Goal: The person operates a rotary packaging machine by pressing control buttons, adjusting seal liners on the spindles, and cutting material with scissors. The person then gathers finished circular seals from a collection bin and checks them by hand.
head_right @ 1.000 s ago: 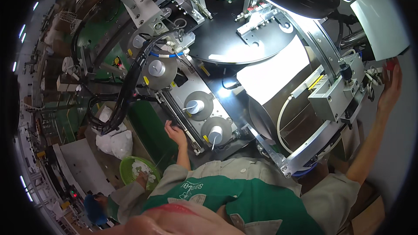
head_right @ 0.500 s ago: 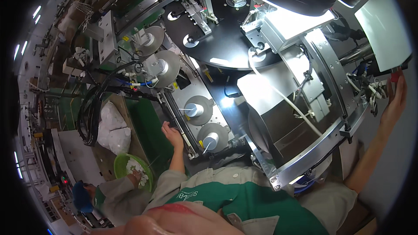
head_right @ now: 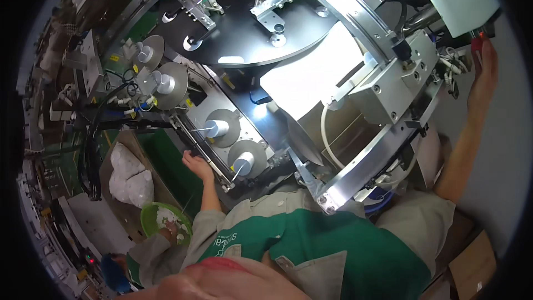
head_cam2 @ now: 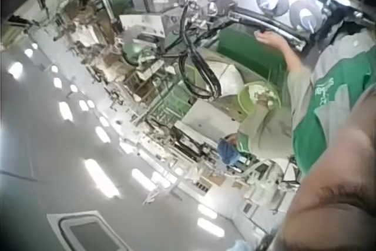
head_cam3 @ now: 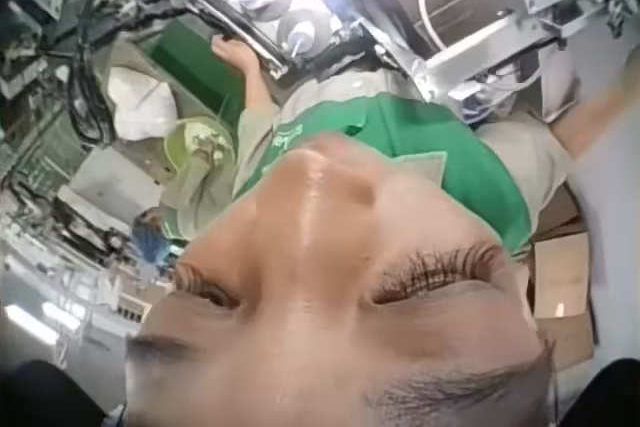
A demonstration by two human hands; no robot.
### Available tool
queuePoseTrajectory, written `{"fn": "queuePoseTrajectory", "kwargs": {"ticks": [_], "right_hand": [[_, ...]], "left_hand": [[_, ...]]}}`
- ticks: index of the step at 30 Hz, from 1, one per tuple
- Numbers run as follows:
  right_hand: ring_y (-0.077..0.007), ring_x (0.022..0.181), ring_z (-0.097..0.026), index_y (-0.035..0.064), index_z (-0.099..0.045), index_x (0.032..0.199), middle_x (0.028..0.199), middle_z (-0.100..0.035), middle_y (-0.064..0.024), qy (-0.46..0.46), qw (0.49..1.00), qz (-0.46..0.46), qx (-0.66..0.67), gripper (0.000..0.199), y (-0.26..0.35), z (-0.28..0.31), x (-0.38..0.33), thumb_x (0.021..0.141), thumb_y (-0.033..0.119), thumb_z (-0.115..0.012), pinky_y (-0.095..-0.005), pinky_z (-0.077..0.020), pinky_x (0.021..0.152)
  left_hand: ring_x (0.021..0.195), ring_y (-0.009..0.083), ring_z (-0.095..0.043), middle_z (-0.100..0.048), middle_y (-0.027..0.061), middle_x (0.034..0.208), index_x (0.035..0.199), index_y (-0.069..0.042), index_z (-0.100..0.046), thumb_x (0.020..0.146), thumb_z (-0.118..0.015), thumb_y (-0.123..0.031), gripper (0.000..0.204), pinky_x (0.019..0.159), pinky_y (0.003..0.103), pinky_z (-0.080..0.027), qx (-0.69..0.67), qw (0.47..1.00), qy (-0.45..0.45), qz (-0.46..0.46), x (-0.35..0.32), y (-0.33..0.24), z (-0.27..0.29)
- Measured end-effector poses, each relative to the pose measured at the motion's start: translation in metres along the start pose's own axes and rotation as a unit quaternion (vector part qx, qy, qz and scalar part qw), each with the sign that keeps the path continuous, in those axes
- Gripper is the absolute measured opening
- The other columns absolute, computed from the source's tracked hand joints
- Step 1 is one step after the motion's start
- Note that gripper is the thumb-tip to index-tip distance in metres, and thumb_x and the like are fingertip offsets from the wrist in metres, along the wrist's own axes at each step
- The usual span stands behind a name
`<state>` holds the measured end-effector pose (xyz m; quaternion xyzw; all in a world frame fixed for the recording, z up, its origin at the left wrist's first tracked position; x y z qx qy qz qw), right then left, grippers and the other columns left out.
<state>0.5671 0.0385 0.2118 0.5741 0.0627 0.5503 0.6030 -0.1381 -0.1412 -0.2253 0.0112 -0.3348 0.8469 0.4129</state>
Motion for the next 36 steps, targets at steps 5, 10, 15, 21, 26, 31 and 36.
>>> {"fn": "queuePoseTrajectory", "kwargs": {"ticks": [5,10,15,21,26,31,36], "right_hand": [[-0.023,0.119,-0.043,-0.0012,-0.046,0.125,0.127,-0.043,-0.0137,-0.004,0.999,0.044,-0.026,0.04,-0.003,0.022,-0.003,0.095,0.024,-0.041,-0.0348,-0.0367,0.1],[-0.0247,0.12,-0.042,-0.0018,-0.042,0.128,0.13,-0.037,-0.017,0.027,0.996,0.047,-0.071,0.037,0.013,0.02,-0.012,0.096,0.016,-0.037,-0.0356,-0.0383,0.101],[-0.0235,0.121,-0.041,-0.004,-0.041,0.127,0.13,-0.04,-0.0152,0.064,0.993,0.073,-0.066,0.04,-0.004,0.023,-0.004,0.095,0.019,-0.039,-0.0341,-0.0371,0.102],[-0.0195,0.118,-0.044,-0.0015,-0.045,0.125,0.127,-0.045,-0.0106,0.001,0.999,-0.048,-0.025,0.047,0.016,0.011,-0.012,0.093,0.033,-0.044,-0.033,-0.0346,0.101],[-0.0198,0.118,-0.044,0.0005,-0.044,0.128,0.128,-0.046,-0.0093,-0.013,0.996,-0.078,-0.035,0.047,0.005,0.02,-0.012,0.095,0.034,-0.041,-0.0329,-0.0335,0.101],[-0.0204,0.117,-0.045,0.0001,-0.043,0.128,0.128,-0.046,-0.0093,-0.015,0.995,-0.096,-0.014,0.046,-0.017,0.029,-0.005,0.095,0.032,-0.041,-0.033,-0.0334,0.1],[-0.0191,0.119,-0.043,0.0007,-0.042,0.128,0.128,-0.046,-0.0102,-0.007,0.997,-0.077,-0.025,0.046,-0.015,0.03,-0.004,0.095,0.032,-0.041,-0.0342,-0.0335,0.101]], "left_hand": [[0.099,0.035,-0.051,-0.054,0.018,0.101,0.097,0.003,-0.052,0.073,-0.042,0.007,0.026,0.088,0.043,-0.04,-0.031,0.998,-0.025,-0.044,0.009,-0.013,-0.002],[0.082,0.0238,-0.06,-0.059,0.0162,0.092,0.096,0.001,-0.056,0.084,-0.051,-0.004,0.014,0.073,0.03,-0.047,-0.216,0.976,-0.003,-0.024,0.085,-0.076,0.027],[0.084,0.0223,-0.058,-0.059,0.0099,0.095,0.108,-0.003,-0.054,0.088,-0.05,-0.025,0.03,0.075,0.033,-0.045,-0.342,0.937,0.068,0.02,0.208,-0.064,-0.056],[0.085,0.0223,-0.057,-0.059,0.0104,0.097,0.108,-0.002,-0.053,0.088,-0.051,-0.025,0.031,0.077,0.033,-0.045,-0.439,0.868,0.184,0.144,0.271,-0.048,-0.134],[0.087,0.0222,-0.057,-0.058,0.0109,0.098,0.109,-0.001,-0.053,0.088,-0.051,-0.024,0.032,0.078,0.033,-0.045,-0.463,0.843,0.211,0.176,0.278,-0.047,-0.149],[0.088,0.0221,-0.057,-0.058,0.0113,0.099,0.11,0.0,-0.053,0.088,-0.052,-0.024,0.032,0.079,0.033,-0.044,-0.465,0.838,0.219,0.184,0.282,-0.044,-0.149],[0.089,0.0221,-0.057,-0.058,0.0118,0.101,0.11,0.001,-0.052,0.088,-0.053,-0.023,0.033,0.08,0.033,-0.044,-0.472,0.831,0.224,0.188,0.28,-0.043,-0.146]]}}
Point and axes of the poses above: each hand's wrist, its own x-axis towards the middle knuckle, its own z-axis out of the back of the hand, y = z × x, the point moved 8 cm from there along x, towards the middle knuckle
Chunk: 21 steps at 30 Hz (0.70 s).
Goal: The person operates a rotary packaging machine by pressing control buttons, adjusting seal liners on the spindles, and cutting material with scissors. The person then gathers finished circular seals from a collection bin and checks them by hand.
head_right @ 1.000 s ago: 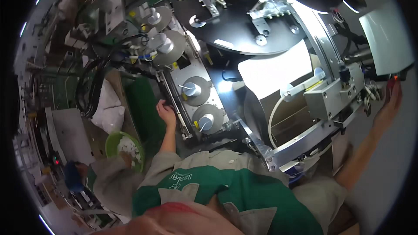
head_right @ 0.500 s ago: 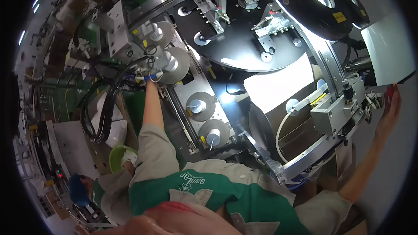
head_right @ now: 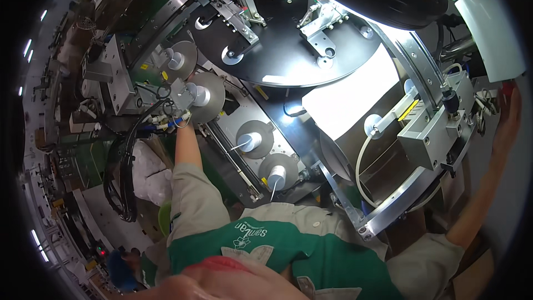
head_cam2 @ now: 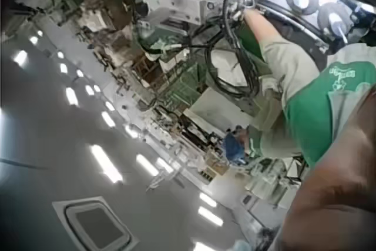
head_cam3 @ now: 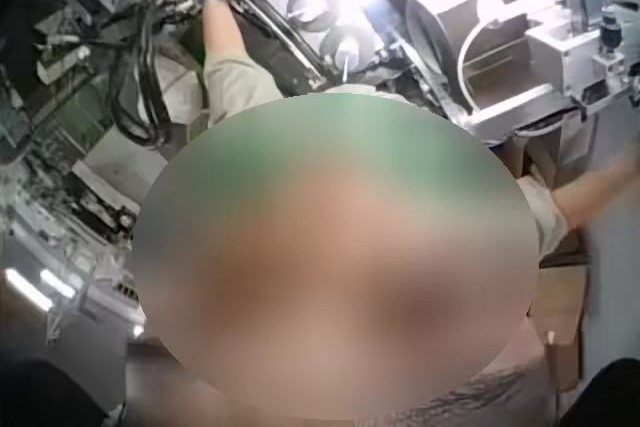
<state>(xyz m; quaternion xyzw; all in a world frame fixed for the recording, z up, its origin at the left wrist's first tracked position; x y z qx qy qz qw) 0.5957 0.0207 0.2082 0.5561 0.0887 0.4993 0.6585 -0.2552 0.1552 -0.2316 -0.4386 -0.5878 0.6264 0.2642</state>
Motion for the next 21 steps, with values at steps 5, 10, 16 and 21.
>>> {"fn": "queuePoseTrajectory", "kwargs": {"ticks": [5,10,16,21], "right_hand": [[-0.0191,0.12,-0.042,0.0007,-0.043,0.128,0.128,-0.045,-0.0097,-0.005,1.0,0.004,-0.03,0.046,0.023,-0.013,-0.013,0.094,0.033,-0.041,-0.0347,-0.0339,0.102],[-0.0186,0.117,-0.045,0.0024,-0.048,0.125,0.127,-0.046,-0.0099,0.016,0.996,0.059,-0.064,0.045,0.015,0.006,-0.003,0.095,0.035,-0.039,-0.0339,-0.0359,0.1],[-0.0216,0.122,-0.04,-0.0015,-0.041,0.127,0.129,-0.042,-0.0116,-0.028,0.997,0.051,0.059,0.05,-0.003,0.0,0.023,0.094,0.036,-0.042,-0.0384,-0.034,0.102],[-0.0211,0.121,-0.04,-0.002,-0.041,0.126,0.126,-0.044,-0.0112,-0.01,0.994,0.09,0.069,0.049,-0.016,0.005,0.032,0.093,0.035,-0.043,-0.0375,-0.0349,0.101]], "left_hand": [[0.091,0.022,-0.057,-0.058,0.0122,0.102,0.111,0.002,-0.052,0.087,-0.054,-0.023,0.034,0.081,0.033,-0.044,-0.005,1.0,0.005,0.005,-0.006,0.002,-0.003],[0.092,0.0219,-0.056,-0.058,0.0127,0.104,0.112,0.003,-0.052,0.087,-0.054,-0.023,0.035,0.082,0.033,-0.043,-0.006,1.0,0.02,0.008,0.002,0.01,-0.01],[0.094,0.0219,-0.056,-0.057,0.0132,0.105,0.112,0.004,-0.051,0.087,-0.055,-0.022,0.036,0.084,0.033,-0.043,-0.022,1.0,0.015,0.01,-0.004,-0.01,0.016],[0.095,0.0218,-0.056,-0.057,0.0137,0.107,0.113,0.005,-0.051,0.087,-0.056,-0.022,0.037,0.085,0.033,-0.043,-0.071,0.997,-0.008,-0.007,-0.075,-0.031,0.038]]}}
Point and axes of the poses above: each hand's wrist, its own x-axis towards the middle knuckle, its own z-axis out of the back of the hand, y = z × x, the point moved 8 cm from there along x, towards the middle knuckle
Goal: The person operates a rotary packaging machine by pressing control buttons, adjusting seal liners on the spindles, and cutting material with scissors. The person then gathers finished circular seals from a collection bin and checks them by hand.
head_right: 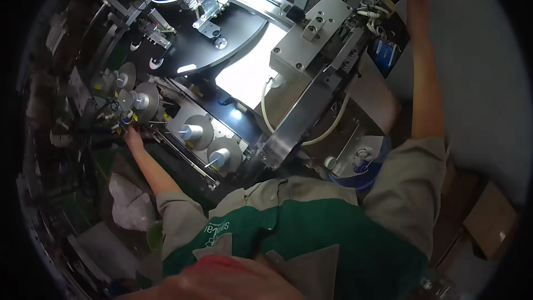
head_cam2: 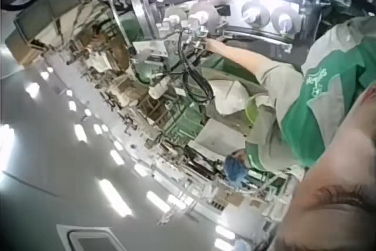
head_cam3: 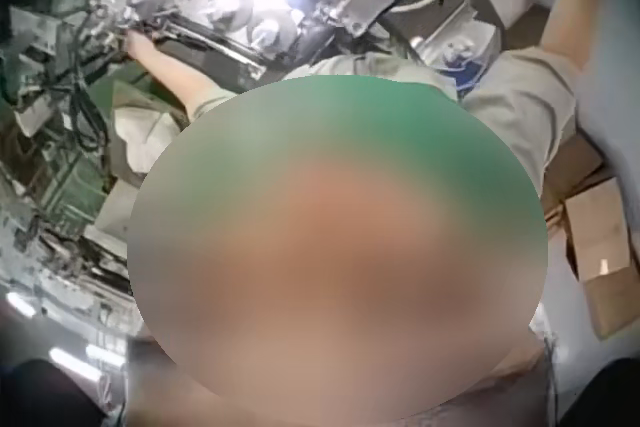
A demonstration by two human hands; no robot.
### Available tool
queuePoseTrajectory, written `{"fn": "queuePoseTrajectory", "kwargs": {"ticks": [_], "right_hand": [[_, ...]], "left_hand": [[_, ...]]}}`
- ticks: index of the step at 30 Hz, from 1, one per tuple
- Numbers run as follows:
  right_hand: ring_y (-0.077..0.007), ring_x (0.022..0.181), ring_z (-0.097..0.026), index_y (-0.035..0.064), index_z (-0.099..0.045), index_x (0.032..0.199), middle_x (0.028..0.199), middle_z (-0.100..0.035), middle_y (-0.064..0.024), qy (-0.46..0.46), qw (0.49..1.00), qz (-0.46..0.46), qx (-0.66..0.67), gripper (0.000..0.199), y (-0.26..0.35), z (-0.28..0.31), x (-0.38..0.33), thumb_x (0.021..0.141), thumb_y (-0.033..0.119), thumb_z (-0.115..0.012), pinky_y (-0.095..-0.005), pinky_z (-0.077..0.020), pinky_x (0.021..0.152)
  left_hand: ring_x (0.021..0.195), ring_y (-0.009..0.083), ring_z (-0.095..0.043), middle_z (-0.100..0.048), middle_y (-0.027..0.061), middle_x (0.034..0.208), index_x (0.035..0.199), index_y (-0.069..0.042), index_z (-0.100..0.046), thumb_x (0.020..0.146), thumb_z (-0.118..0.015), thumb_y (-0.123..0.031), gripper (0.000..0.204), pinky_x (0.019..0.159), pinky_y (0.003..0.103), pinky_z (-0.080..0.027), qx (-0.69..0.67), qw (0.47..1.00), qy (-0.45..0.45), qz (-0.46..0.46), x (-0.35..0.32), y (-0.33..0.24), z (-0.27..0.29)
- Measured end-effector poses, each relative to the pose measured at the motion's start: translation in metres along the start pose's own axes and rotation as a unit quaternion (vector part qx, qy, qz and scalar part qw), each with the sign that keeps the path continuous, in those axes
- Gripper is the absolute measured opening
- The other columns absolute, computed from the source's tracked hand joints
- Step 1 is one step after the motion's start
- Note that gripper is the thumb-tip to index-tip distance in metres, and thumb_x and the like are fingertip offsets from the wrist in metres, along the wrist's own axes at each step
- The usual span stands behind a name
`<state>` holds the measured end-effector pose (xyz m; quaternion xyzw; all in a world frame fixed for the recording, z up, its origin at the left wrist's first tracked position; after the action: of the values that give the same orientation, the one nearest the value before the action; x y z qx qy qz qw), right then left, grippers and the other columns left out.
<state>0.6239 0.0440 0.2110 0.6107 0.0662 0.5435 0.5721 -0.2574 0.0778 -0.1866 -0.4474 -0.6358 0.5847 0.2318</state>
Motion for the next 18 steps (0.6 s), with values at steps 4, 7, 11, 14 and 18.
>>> {"fn": "queuePoseTrajectory", "kwargs": {"ticks": [4,7,11,14,18], "right_hand": [[-0.0196,0.117,-0.043,-0.0014,-0.043,0.125,0.122,-0.045,-0.0106,0.01,0.999,0.036,0.009,0.05,-0.004,0.013,0.005,0.091,0.035,-0.048,-0.0332,-0.0359,0.099],[-0.0183,0.114,-0.045,-0.0013,-0.044,0.124,0.123,-0.047,-0.0105,-0.009,0.999,0.019,0.046,0.052,0.004,0.006,0.0,0.09,0.037,-0.052,-0.0309,-0.0356,0.097],[-0.017,0.11,-0.05,0.0,-0.048,0.12,0.118,-0.053,-0.0107,-0.034,0.998,0.055,-0.002,0.045,-0.012,0.015,-0.001,0.089,0.032,-0.054,-0.0274,-0.0359,0.093],[-0.0183,0.109,-0.05,0.0003,-0.048,0.121,0.117,-0.053,-0.0109,-0.031,0.998,0.052,0.013,0.044,-0.009,0.014,-0.006,0.088,0.03,-0.055,-0.028,-0.0359,0.093],[-0.018,0.109,-0.05,0.0003,-0.049,0.12,0.117,-0.054,-0.0115,-0.003,0.997,0.055,0.049,0.044,-0.001,-0.001,-0.004,0.088,0.029,-0.056,-0.0278,-0.0357,0.092]], "left_hand": [[0.105,0.0229,-0.056,-0.057,0.0143,0.113,0.116,0.002,-0.05,0.09,-0.051,-0.014,0.031,0.09,0.034,-0.042,0.055,0.998,0.019,-0.035,-0.104,-0.047,-0.002],[0.102,0.0212,-0.057,-0.058,0.0134,0.112,0.113,0.001,-0.053,0.091,-0.051,-0.017,0.029,0.089,0.034,-0.042,0.126,0.973,-0.16,-0.113,-0.199,-0.084,0.015],[0.083,0.0133,-0.06,-0.062,0.009,0.091,0.1,0.002,-0.056,0.089,-0.052,-0.007,0.015,0.075,0.023,-0.049,0.198,0.927,-0.075,-0.311,-0.339,-0.193,-0.147],[0.083,0.0108,-0.057,-0.063,0.0063,0.089,0.096,0.001,-0.059,0.086,-0.056,-0.01,0.016,0.074,0.023,-0.045,0.268,0.911,0.247,-0.19,-0.362,-0.18,-0.307],[0.088,0.0121,-0.056,-0.058,0.0058,0.102,0.113,-0.005,-0.052,0.083,-0.061,-0.02,0.035,0.076,0.024,-0.046,0.256,0.858,0.44,0.074,-0.324,-0.061,-0.378]]}}
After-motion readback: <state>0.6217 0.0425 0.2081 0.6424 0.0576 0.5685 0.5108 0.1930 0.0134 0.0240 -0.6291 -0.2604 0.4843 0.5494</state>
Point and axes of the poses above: each hand's wrist, its own x-axis towards the middle knuckle, its own z-axis out of the back of the hand, y = z × x, the point moved 8 cm from there along x, towards the middle knuckle
